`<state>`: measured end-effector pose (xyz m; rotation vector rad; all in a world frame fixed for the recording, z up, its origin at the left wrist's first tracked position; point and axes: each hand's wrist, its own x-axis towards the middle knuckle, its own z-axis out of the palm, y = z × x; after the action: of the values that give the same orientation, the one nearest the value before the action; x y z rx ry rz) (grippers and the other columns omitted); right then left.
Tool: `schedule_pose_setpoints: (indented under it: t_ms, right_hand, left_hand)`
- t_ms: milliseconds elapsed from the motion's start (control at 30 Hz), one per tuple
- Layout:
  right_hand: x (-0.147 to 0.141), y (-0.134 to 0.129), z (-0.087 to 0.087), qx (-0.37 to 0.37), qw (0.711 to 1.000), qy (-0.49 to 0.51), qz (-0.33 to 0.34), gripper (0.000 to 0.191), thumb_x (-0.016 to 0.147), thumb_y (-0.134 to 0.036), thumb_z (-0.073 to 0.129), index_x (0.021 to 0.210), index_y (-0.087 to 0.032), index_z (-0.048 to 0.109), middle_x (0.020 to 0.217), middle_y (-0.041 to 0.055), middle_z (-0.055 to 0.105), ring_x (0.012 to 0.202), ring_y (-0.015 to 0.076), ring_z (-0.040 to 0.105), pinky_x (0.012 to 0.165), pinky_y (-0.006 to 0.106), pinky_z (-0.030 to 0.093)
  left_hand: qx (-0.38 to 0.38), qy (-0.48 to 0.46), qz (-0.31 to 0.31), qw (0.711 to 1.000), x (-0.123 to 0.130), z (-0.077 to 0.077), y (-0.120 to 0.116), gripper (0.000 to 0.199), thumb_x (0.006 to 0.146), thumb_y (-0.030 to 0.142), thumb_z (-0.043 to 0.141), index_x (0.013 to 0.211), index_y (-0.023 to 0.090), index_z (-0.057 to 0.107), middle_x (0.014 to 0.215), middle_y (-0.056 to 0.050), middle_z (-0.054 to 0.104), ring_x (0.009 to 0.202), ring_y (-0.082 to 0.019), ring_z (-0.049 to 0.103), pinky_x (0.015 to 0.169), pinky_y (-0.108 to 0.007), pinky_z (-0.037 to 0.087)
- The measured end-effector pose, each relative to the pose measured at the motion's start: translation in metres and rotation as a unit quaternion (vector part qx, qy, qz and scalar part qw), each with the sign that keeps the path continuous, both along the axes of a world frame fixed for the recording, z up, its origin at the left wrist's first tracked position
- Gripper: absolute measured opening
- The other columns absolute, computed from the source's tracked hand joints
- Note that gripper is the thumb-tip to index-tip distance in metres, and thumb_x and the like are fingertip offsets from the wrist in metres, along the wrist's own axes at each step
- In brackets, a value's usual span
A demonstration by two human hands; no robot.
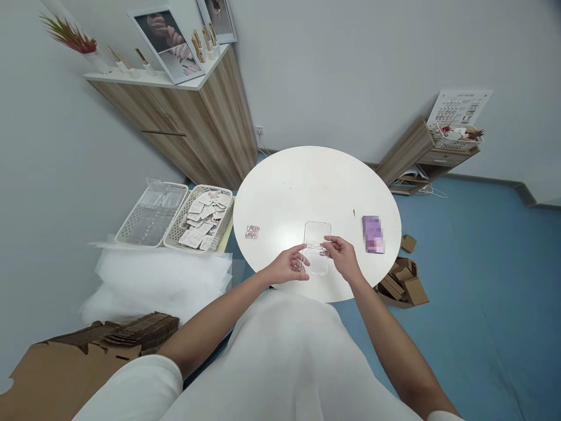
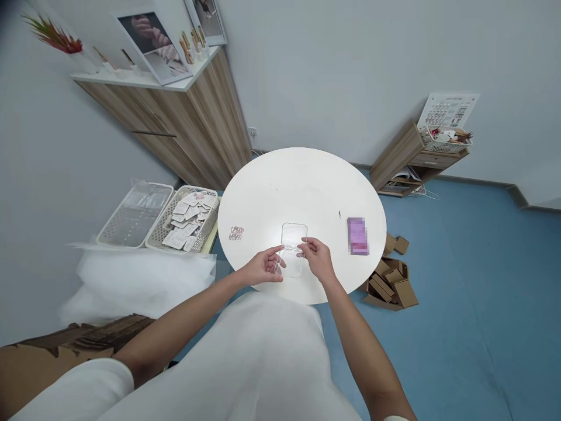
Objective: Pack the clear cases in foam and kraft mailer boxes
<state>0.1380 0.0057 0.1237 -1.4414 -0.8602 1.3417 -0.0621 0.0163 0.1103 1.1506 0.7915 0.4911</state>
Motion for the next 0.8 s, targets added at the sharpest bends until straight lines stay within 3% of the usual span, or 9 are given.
schedule_pose_setpoints:
  t_ms: [100,200,267,433,567,800]
  right_hand:
    - [0.001,0.0,-0.006,-0.021,1.0,0.003,-0.023,0.042,0.063,-0.041,0.066,0.096,-0.016,0.06,0.077,0.004,0.067,0.071,0.016,0.062,0.071,0.036,0.052]
    - [0.001,0.0,-0.011,-0.03,0.999,0.013,-0.038,0.043,0.064,-0.04,0.066,0.098,-0.015,0.06,0.077,0.0047,0.067,0.075,0.0167,0.062,0.072,0.035,0.052]
    - [0.0,0.0,-0.013,-0.035,0.998,0.029,-0.037,0.042,0.065,-0.04,0.065,0.099,-0.016,0.06,0.08,0.0048,0.068,0.075,0.0162,0.063,0.074,0.035,0.052]
    - [0.001,-0.008,-0.021,-0.052,0.996,0.05,-0.042,0.049,0.068,-0.043,0.063,0.11,-0.018,0.055,0.099,0.0066,0.064,0.078,0.0154,0.064,0.082,0.036,0.05]
    - [0.005,-0.027,-0.041,-0.054,0.997,0.027,-0.043,0.054,0.069,-0.042,0.062,0.117,-0.02,0.05,0.113,0.0083,0.058,0.088,0.0166,0.061,0.086,0.038,0.047]
    - [0.01,-0.054,-0.081,-0.092,0.995,-0.05,-0.003,0.044,0.072,-0.04,0.055,0.112,-0.022,0.055,0.11,0.0068,0.056,0.086,0.0154,0.056,0.083,0.038,0.045]
  left_hand:
    - [-0.043,-0.004,0.017,0.999,0.001,0.0,0.002,0.074,0.062,0.032,0.071,0.127,0.021,0.038,0.098,-0.009,0.059,0.072,-0.011,0.058,0.071,-0.031,0.044]
    - [-0.067,0.017,0.049,0.996,0.004,-0.004,0.006,0.044,0.07,0.039,0.062,0.107,0.015,0.056,0.087,-0.008,0.062,0.071,-0.012,0.058,0.069,-0.03,0.044]
    - [-0.063,0.026,0.063,0.996,0.006,-0.008,0.007,0.036,0.07,0.039,0.063,0.095,0.013,0.061,0.08,-0.007,0.063,0.068,-0.012,0.058,0.068,-0.029,0.044]
    - [-0.051,0.04,0.1,0.993,0.011,-0.021,0.006,0.033,0.068,0.036,0.065,0.092,0.012,0.062,0.077,-0.006,0.064,0.067,-0.011,0.058,0.07,-0.029,0.045]
    - [-0.051,0.066,0.122,0.989,0.013,-0.036,0.004,0.032,0.069,0.034,0.064,0.092,0.012,0.063,0.077,-0.006,0.064,0.067,-0.011,0.058,0.069,-0.029,0.045]
    - [-0.037,0.137,0.112,0.983,0.024,-0.067,0.004,0.025,0.072,0.029,0.059,0.091,0.013,0.063,0.076,-0.004,0.062,0.065,-0.01,0.054,0.066,-0.026,0.044]
